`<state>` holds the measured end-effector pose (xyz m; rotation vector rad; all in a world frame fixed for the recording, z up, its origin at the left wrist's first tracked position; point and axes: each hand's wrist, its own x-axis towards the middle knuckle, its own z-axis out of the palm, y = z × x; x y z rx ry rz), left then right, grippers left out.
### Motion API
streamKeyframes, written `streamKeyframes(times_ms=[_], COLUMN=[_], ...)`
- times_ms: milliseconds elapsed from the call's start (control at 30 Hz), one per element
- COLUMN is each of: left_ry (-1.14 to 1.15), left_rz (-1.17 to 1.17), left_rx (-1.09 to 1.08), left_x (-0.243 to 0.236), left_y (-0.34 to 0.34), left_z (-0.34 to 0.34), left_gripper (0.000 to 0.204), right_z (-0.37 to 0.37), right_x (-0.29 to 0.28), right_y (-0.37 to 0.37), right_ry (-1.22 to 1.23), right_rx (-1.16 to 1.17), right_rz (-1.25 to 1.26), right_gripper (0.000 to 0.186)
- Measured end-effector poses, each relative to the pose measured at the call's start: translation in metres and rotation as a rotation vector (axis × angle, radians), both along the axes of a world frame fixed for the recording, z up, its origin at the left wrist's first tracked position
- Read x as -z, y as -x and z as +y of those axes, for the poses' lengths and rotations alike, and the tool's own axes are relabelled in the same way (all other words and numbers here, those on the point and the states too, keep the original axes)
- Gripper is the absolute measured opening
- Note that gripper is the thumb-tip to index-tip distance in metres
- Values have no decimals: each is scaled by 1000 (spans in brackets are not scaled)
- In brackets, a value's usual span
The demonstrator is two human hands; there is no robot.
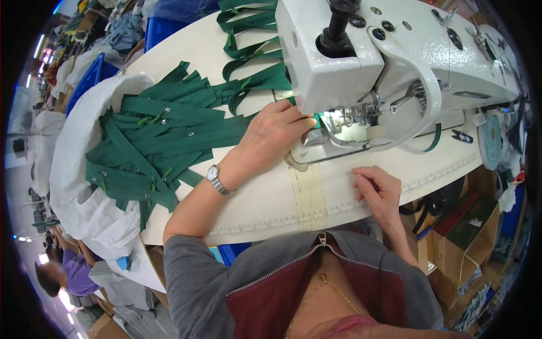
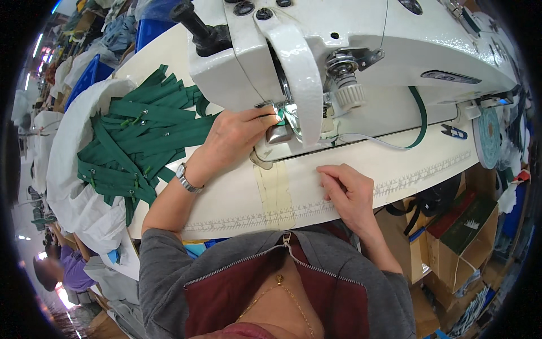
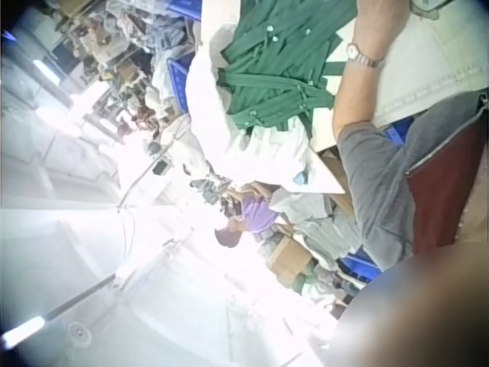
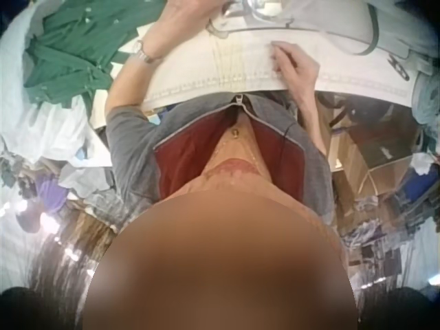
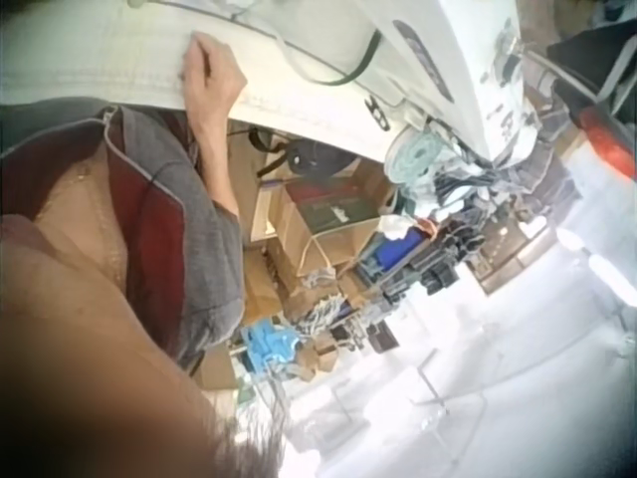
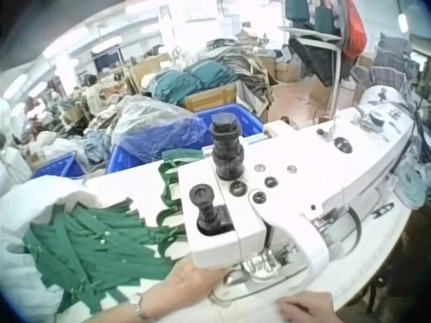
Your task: Attaching sliders to zipper tapes using an industrial sewing machine.
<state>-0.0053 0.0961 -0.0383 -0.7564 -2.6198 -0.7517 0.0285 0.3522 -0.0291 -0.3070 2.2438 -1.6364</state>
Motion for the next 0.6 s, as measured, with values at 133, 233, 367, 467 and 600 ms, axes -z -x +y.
streamKeyframes(times_ms=[133,233,367,467,600], left_ry=[22,42,56,47,73], left_rz=[39,49,37,39,49], left_rx=[-9,-30,-35,-20,-27], left_x=[0,0,-8,-9,-11], left_y=[-1,-1,-2,-1,1], left_z=[1,1,2,1,3], left_gripper=[22,22,22,23,23], right_z=[0,0,-1,0,1], right_x=[-1,-1,1,1,3], right_y=[-1,-1,-1,-1,0], right_ry=[9,-4,4,20,45], right_rx=[4,2,5,2,11], right_rz=[-1,12,24,2,-2], right_gripper=[14,15,15,16,16])
